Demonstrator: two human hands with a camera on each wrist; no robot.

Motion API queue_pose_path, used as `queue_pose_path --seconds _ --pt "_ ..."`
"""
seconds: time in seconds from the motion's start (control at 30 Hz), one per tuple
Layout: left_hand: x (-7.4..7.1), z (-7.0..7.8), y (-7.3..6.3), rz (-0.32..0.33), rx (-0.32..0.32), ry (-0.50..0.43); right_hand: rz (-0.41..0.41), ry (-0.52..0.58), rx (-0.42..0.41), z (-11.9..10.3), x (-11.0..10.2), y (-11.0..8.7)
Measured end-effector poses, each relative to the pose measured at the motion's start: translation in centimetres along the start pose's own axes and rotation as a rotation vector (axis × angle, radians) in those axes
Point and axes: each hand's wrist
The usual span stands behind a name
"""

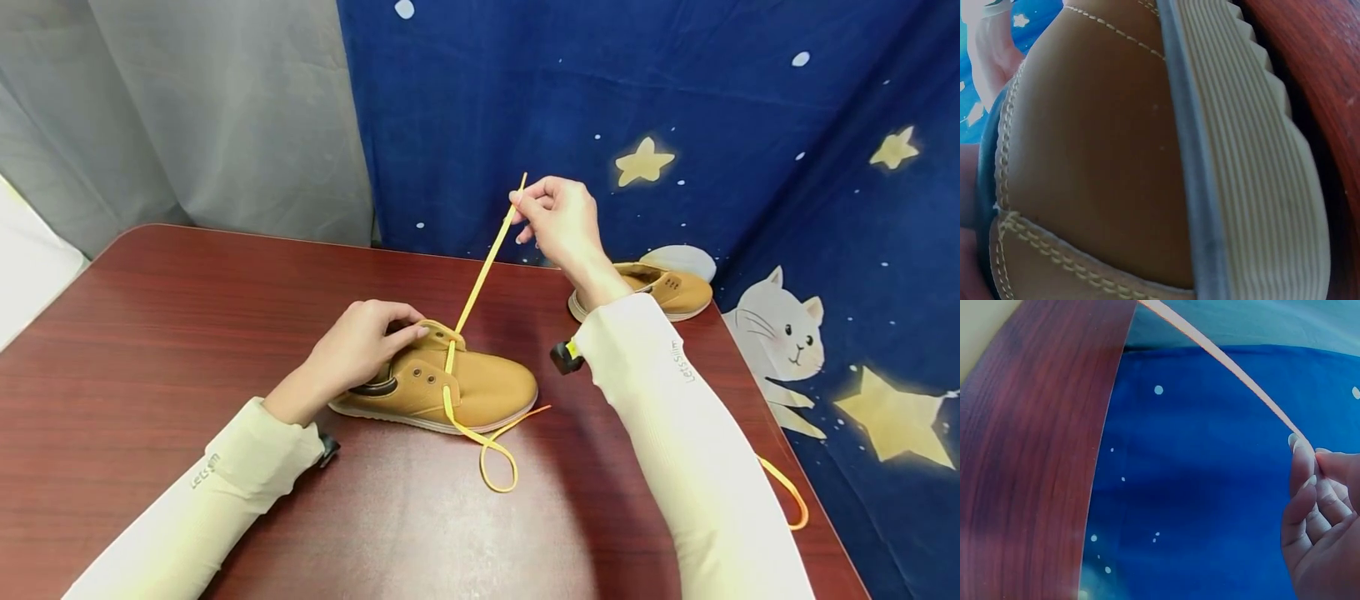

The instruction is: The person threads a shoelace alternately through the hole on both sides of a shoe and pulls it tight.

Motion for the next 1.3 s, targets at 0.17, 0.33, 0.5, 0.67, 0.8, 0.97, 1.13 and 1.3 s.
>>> queue_pose_path --seconds 0.17,0.33,0.5,0.67,0.8,0.97,1.13,1.3 --pt "0.0 -0.1 0.0 0.013 0.0 0.002 -0.004 0.003 0.011 -0.6 -0.4 0.3" --pt "0.0 -0.1 0.0 0.019 -0.014 0.006 0.005 -0.015 0.006 -1.0 -0.8 0.5" --pt "0.2 -0.2 0.1 0.018 -0.011 0.01 0.023 -0.01 0.005 -1.0 -1.1 0.7" --pt "0.3 -0.1 0.1 0.02 -0.002 0.009 0.071 0.033 -0.004 -0.8 -1.5 1.0" --pt "0.3 0.1 0.1 0.017 -0.006 0.012 0.116 0.086 0.003 -0.7 -2.2 1.2" --pt "0.4 0.2 0.0 0.019 -0.012 0.015 0.101 0.047 0.004 -0.6 -2.8 0.8" --pt "0.5 0.3 0.2 0.014 -0.008 0.011 0.072 0.146 -0.014 -0.4 -3.3 -0.1" --pt "0.5 0.3 0.3 0.003 -0.02 -0.002 -0.029 0.415 -0.027 -0.1 -3.3 -1.2"
Point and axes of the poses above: each hand's wrist, its own y-axis towards the middle knuckle, its own x-axis out of the palm, z = x × y, and after that the axes turned 12 degrees about -y, right-handed
